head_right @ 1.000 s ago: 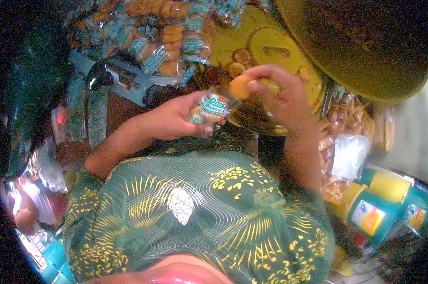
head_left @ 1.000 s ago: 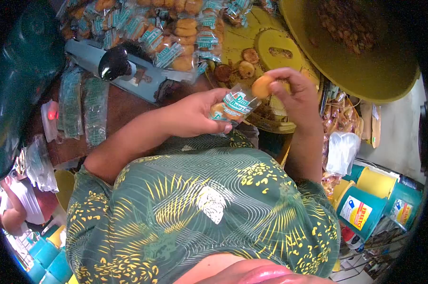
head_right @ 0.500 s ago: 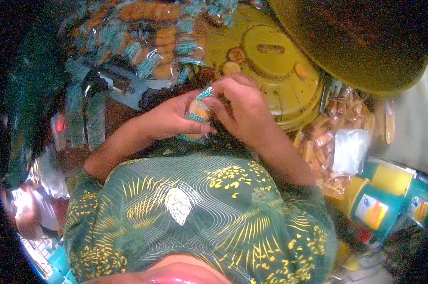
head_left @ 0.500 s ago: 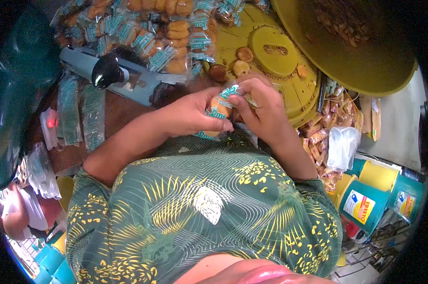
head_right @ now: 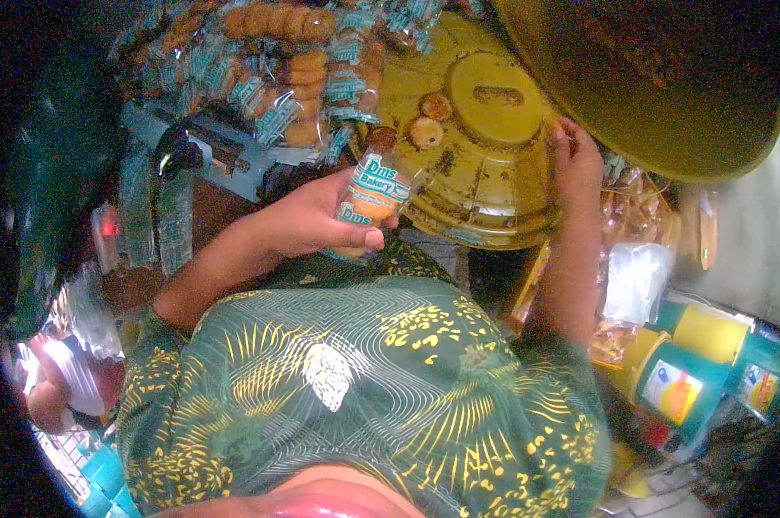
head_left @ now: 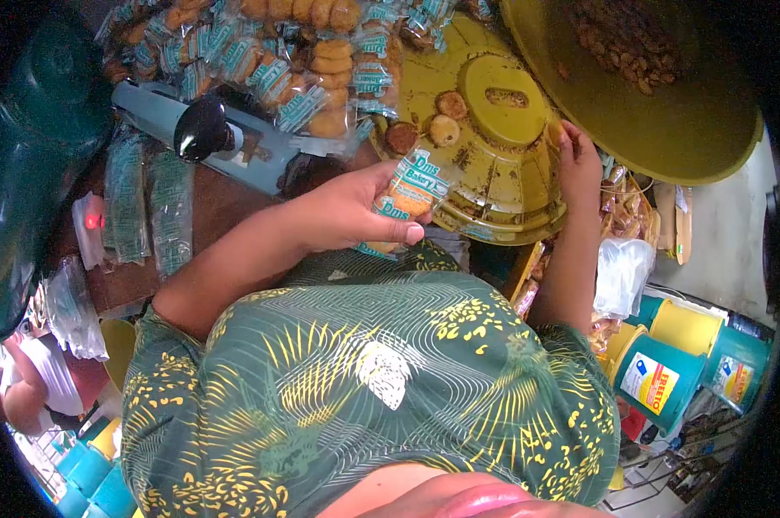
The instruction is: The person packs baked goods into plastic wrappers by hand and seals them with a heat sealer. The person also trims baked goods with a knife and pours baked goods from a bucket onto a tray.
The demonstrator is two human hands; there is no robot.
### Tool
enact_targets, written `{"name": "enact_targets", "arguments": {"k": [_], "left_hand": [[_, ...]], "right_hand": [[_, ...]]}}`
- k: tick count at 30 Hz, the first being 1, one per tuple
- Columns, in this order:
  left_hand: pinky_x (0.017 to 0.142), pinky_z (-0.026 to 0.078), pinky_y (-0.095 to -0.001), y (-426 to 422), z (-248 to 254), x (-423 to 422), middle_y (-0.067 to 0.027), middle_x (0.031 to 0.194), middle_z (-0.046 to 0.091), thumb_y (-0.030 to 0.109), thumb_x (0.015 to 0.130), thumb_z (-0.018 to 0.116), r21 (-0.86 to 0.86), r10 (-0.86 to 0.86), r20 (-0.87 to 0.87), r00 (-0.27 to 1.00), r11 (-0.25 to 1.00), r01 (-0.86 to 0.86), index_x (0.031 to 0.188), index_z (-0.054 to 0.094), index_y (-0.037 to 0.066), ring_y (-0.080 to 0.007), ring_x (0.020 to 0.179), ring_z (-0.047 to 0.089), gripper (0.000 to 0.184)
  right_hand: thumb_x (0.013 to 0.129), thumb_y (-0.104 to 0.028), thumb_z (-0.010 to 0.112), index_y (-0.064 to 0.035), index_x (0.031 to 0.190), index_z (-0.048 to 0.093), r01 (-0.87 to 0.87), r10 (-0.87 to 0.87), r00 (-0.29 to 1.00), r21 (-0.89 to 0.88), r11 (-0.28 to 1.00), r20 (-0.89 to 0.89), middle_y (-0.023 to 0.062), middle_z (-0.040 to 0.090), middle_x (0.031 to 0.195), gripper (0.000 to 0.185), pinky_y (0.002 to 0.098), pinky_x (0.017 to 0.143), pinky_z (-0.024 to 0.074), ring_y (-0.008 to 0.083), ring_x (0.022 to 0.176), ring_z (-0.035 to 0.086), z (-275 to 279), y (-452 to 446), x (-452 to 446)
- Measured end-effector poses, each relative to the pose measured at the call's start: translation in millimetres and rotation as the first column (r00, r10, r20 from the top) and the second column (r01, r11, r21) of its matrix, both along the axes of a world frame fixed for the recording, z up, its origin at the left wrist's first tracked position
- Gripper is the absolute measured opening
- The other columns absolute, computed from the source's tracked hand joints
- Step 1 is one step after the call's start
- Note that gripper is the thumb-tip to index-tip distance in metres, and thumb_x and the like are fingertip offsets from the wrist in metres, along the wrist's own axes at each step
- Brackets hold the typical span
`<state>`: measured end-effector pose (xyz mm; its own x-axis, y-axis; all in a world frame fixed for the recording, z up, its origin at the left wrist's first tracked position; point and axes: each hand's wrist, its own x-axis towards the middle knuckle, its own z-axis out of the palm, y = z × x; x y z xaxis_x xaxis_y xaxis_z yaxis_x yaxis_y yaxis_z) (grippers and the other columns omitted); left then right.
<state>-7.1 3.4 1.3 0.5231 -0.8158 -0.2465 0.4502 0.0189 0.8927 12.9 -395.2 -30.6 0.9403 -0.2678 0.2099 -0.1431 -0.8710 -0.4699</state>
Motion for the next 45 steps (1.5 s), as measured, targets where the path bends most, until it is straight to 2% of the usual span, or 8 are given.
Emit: {"name": "enact_targets", "arguments": {"k": [6, 12, 18, 21, 27, 33, 36, 45], "left_hand": [[0.085, 0.049, -0.0286, -1, 3, -1, -0.0024, 0.108, 0.062, 0.025, 0.078, 0.083, -0.018, 0.013, 0.009, 1.0, 1.0, -0.013, 0.128, 0.049, 0.006, -0.0123, 0.099, 0.058, 0.064], [0.084, 0.048, -0.0281, 1, 3, -2, -0.0016, 0.107, 0.061, 0.025, 0.079, 0.082, -0.018, 0.018, 0.023, 1.0, 1.0, -0.018, 0.128, 0.048, 0.006, -0.0118, 0.098, 0.058, 0.062], [0.085, 0.048, -0.028, 2, 0, -2, -0.0014, 0.107, 0.061, 0.024, 0.08, 0.081, -0.021, -0.005, 0.001, 1.0, 1.0, 0.005, 0.129, 0.048, 0.006, -0.0114, 0.098, 0.057, 0.062], [0.087, 0.047, -0.0277, 2, -1, -2, -0.0014, 0.107, 0.061, 0.021, 0.08, 0.081, -0.013, 0.02, 0.09, 0.996, 1.0, -0.019, 0.131, 0.047, 0.006, -0.0113, 0.098, 0.057, 0.063], [0.091, 0.045, -0.0287, 10, 7, 5, -0.001, 0.11, 0.06, 0.014, 0.08, 0.08, 0.029, 0.046, 0.176, 0.983, 0.998, -0.052, 0.135, 0.045, 0.007, -0.0113, 0.102, 0.056, 0.066], [0.092, 0.045, -0.0287, 4, 6, 4, -0.0008, 0.114, 0.059, 0.013, 0.081, 0.08, -0.066, -0.005, 0.186, 0.983, 0.998, 0.017, 0.135, 0.044, 0.007, -0.0111, 0.104, 0.055, 0.065], [0.092, 0.045, -0.0286, 1, 3, 2, -0.0005, 0.114, 0.058, 0.013, 0.08, 0.08, -0.071, -0.013, 0.22, 0.975, 0.997, 0.029, 0.134, 0.045, 0.006, -0.0106, 0.104, 0.055, 0.064], [0.082, 0.05, -0.0284, 1, 8, 6, -0.0035, 0.107, 0.061, 0.018, 0.08, 0.08, 0.009, 0.101, 0.163, 0.982, 0.995, -0.104, 0.131, 0.047, 0.005, -0.0104, 0.094, 0.059, 0.062]], "right_hand": [[0.101, -0.019, 0.054, 0.0003, 0.123, 0.057, -0.058, -0.016, 0.99, 0.515, 0.855, 0.139, 0.0053, 0.064, 0.11, 0.03, 0.0257, 0.082, 0.0492, 0.0108, 0.093, 0.061, 6, 21, 1], [0.09, -0.012, 0.068, -0.0073, 0.124, 0.059, -0.086, 0.088, 0.996, 0.062, 0.994, -0.025, 0.0088, 0.065, 0.111, 0.035, 0.028, 0.083, 0.0492, 0.0158, 0.094, 0.064, 6, 56, -11], [0.084, -0.006, 0.071, -0.0079, 0.115, 0.064, -0.117, 0.117, 0.993, 0.004, 0.993, 0.022, 0.0124, 0.063, 0.109, 0.032, 0.0346, 0.085, 0.0493, 0.0244, 0.091, 0.063, 7, 61, -8], [0.077, -0.009, 0.074, -0.0139, 0.113, 0.067, -0.245, 0.365, 0.893, -0.395, 0.885, 0.264, 0.0114, 0.067, 0.103, 0.038, 0.0398, 0.089, 0.0493, 0.0307, 0.099, 0.063, 17, 62, -17], [0.072, 0.006, 0.076, -0.0076, 0.107, 0.065, -0.434, 0.467, 0.771, -0.179, 0.883, 0.433, 0.0099, 0.063, 0.094, 0.039, 0.0328, 0.084, 0.0485, 0.025, 0.094, 0.062, 41, 95, -32], [0.079, -0.011, 0.075, -0.0068, 0.098, 0.07, -0.569, 0.464, 0.772, 0.144, 0.81, 0.435, 0.0085, 0.068, 0.093, 0.02, 0.0373, 0.084, 0.0501, 0.0282, 0.09, 0.064, 75, 134, -34], [0.083, -0.014, 0.071, -0.0052, 0.098, 0.069, -0.774, 0.727, 0.628, 0.319, 0.546, 0.278, 0.0097, 0.067, 0.088, 0.017, 0.0377, 0.08, 0.0497, 0.0296, 0.086, 0.064, 83, 151, -24], [0.083, -0.021, 0.072, -0.0033, 0.089, 0.064, -0.768, 0.711, 0.585, -0.016, 0.641, 0.39, 0.0124, 0.063, 0.085, 0.02, 0.0381, 0.077, 0.0479, 0.0302, 0.085, 0.059, 93, 192, -22]]}}
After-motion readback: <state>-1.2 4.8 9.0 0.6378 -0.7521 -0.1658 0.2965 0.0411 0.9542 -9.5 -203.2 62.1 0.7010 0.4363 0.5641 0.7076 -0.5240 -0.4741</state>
